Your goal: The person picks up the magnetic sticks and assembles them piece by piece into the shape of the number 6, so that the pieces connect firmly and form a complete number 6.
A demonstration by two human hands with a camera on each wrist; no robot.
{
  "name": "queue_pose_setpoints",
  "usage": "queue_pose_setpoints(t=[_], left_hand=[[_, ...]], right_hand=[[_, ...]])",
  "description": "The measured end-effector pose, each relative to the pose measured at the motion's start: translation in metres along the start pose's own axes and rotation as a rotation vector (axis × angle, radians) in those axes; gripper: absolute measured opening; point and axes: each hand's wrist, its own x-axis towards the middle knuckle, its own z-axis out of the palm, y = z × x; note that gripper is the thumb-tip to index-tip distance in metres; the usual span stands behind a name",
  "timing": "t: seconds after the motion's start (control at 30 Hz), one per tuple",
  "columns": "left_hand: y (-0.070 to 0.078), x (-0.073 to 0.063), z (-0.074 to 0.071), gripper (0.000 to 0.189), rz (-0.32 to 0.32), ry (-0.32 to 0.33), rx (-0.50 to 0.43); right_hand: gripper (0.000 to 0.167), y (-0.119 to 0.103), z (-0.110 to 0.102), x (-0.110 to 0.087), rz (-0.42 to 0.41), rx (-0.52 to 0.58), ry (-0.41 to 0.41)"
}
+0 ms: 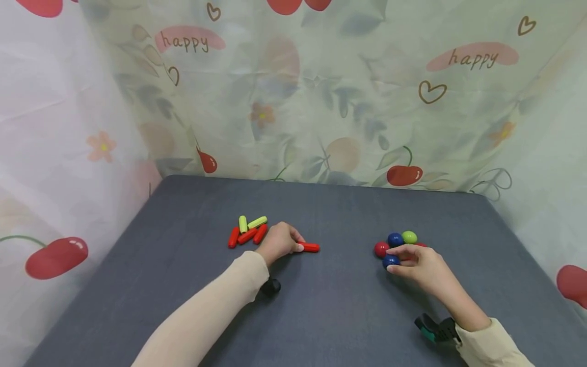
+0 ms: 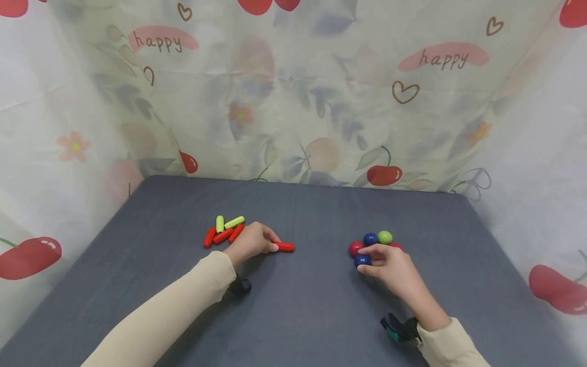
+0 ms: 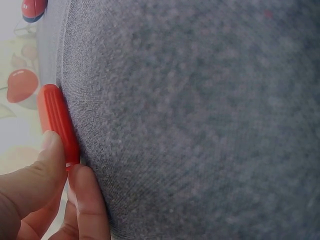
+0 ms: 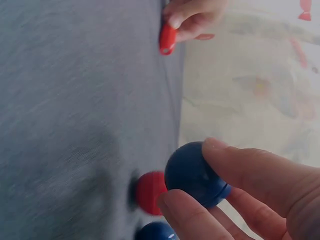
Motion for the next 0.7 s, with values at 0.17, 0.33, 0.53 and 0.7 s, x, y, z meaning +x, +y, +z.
queue_pose_setpoints(t=[0.17,0.33,0.53,0.7], left_hand=[[0.0,0.0,0.0,0.009,0.003,-0.001,0.003],[0.001,0.001,0.0,0.009,-0.01,-0.003,-0.008],[0.001,0.001,0.0,0.009,-0.028,-0.007,-0.044],[0.0,0.002,0.002,0.009,-0.014,-0.003,-0.035]], right_hand=[[0.045,-0.016,-0.002,0.003,-0.029,0.035,0.014],[0.043,-0.032,0.0,0.008,-0.08,0.119,0.012],[0.041,-0.048,0.008,0.015,-0.106,0.178,0.009],[0.045,-0.06,0.023,0.018,-0.136,0.185,-0.005]])
